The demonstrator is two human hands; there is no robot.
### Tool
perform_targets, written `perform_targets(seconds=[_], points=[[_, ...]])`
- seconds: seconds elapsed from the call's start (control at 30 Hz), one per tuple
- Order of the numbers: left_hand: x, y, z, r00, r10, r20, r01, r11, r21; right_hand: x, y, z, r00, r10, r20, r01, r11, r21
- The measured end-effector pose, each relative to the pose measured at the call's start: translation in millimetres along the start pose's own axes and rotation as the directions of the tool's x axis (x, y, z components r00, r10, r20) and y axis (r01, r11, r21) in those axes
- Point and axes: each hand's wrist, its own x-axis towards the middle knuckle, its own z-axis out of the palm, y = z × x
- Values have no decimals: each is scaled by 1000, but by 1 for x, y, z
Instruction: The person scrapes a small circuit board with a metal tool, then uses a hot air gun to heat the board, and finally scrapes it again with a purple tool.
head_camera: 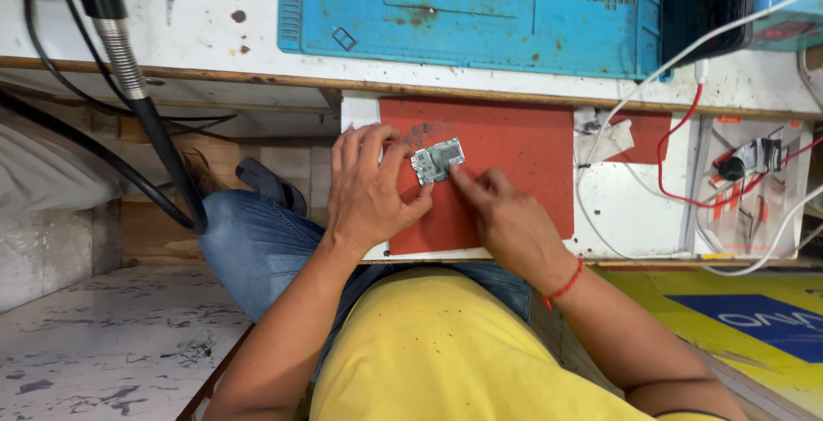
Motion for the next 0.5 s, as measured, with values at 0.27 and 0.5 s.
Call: perform_targets(seconds=[0.27, 0.5], points=[[3, 0, 0, 1000, 16, -3, -16, 1000, 5, 4, -8, -1, 991, 51, -120, -44, 997, 59], [4, 1, -1, 1000, 29, 1, -29, 1000, -11, -4, -15, 4, 977, -47, -208, 78, 987, 143]])
